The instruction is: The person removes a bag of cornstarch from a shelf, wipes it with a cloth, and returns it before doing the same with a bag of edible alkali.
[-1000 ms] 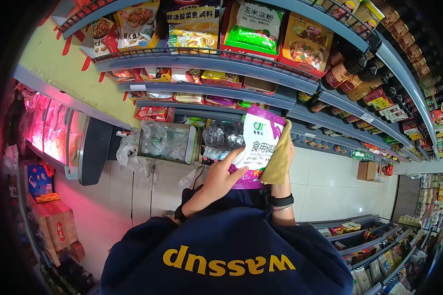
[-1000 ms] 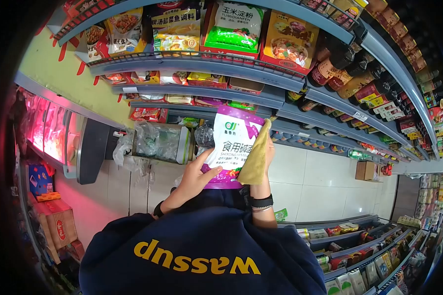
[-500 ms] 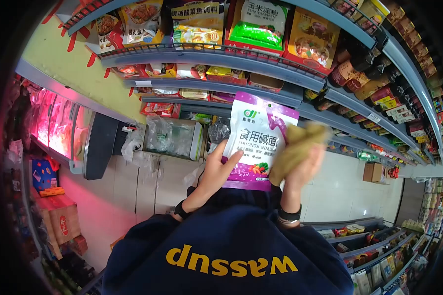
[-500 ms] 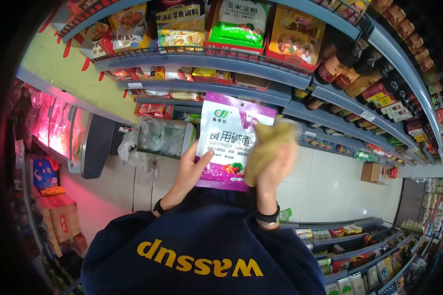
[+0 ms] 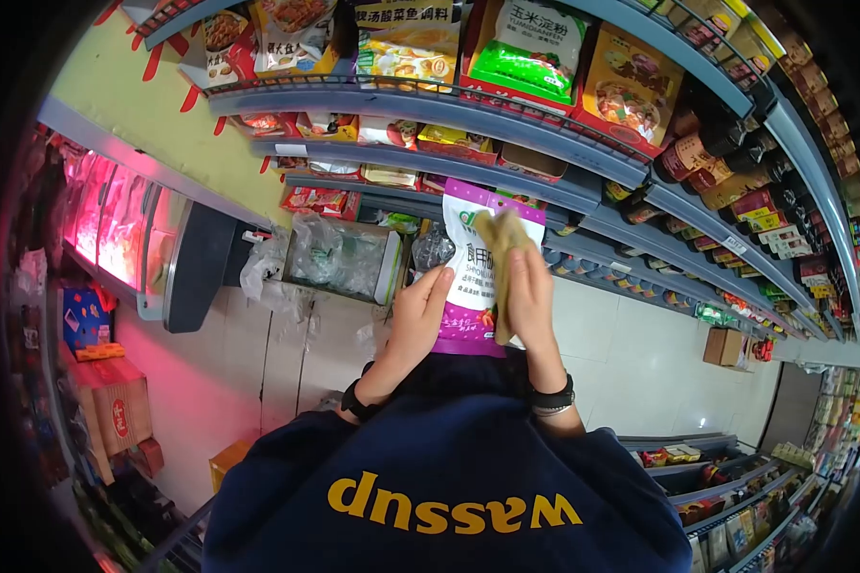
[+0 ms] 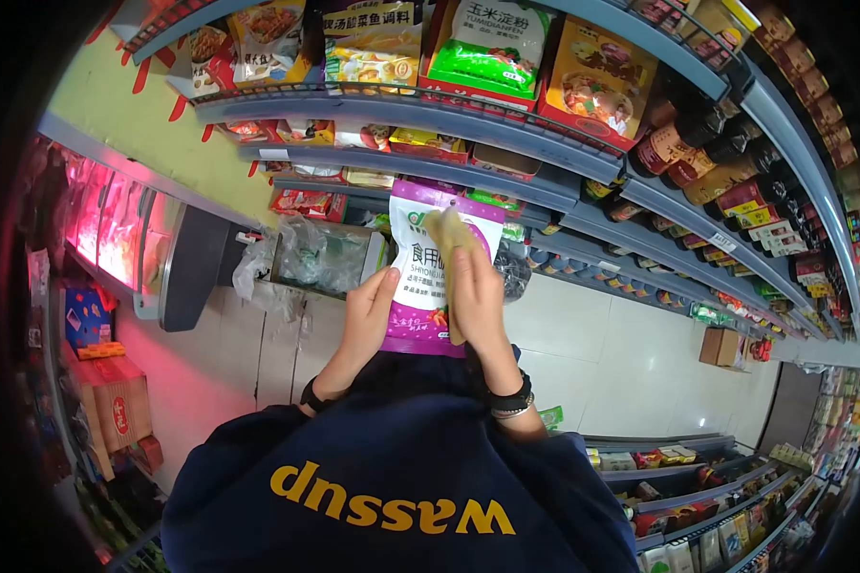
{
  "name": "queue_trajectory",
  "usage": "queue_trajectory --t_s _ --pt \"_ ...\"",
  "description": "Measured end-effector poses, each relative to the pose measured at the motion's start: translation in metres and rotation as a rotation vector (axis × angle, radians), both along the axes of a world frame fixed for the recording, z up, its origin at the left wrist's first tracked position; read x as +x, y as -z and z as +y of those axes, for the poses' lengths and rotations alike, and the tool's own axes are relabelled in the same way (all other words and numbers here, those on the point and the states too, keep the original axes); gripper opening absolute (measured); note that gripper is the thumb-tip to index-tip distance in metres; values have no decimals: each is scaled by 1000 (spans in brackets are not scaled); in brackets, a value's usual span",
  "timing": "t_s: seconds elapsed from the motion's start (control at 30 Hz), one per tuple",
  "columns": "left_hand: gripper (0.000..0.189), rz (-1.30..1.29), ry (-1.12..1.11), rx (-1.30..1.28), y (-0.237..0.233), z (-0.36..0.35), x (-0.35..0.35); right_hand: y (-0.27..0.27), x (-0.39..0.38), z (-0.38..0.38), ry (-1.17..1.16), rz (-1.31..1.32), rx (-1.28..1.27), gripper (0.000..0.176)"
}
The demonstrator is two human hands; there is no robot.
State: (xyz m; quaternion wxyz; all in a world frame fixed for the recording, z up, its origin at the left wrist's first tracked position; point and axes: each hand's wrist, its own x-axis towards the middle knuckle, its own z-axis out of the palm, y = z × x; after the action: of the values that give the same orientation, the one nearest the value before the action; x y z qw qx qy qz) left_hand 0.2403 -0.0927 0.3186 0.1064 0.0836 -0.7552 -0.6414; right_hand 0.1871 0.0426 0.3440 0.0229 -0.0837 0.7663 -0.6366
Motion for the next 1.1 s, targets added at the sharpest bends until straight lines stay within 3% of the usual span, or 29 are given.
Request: queue_trajectory --t_s 0.07,0.13,0.2,0.27,0.37,0.43,0.5,0.6,0.7,0.87,1.1 --pt "25 -25 2 -6 2 -2 4 4 1 3 6 -97 -96 30" --pt "24 -25 21 -6 -3 -2 4 -4 5 -1 -25 31 -96 29" --pt "24 -20 11 7 -7 -1 6 -9 13 -6 -207 171 100 27" --pt "23 -8 -3 16 -8 -4 5 -14 15 -17 -281 578 318 30" --pt "22 191 -98 18 -8 -12 6 -11 28 -17 -414 633 381 35" --pt "23 3 -63 213 -17 -22 9 -6 36 -13 -465 634 390 36" --pt "24 -14 -81 161 -12 -27 12 -7 42 -9 -537 607 423 39" --pt "24 26 -78 140 -14 -23 10 -4 39 -9 -510 580 404 46" --pt "22 -32 -21 -51 -25 -20 12 -11 38 -18 -449 533 428 51" --pt "14 145 43 -341 -29 -21 15 -23 16 -31 -446 517 365 46" --pt "17 176 43 -299 -26 -22 12 -27 18 -42 -244 549 350 49"
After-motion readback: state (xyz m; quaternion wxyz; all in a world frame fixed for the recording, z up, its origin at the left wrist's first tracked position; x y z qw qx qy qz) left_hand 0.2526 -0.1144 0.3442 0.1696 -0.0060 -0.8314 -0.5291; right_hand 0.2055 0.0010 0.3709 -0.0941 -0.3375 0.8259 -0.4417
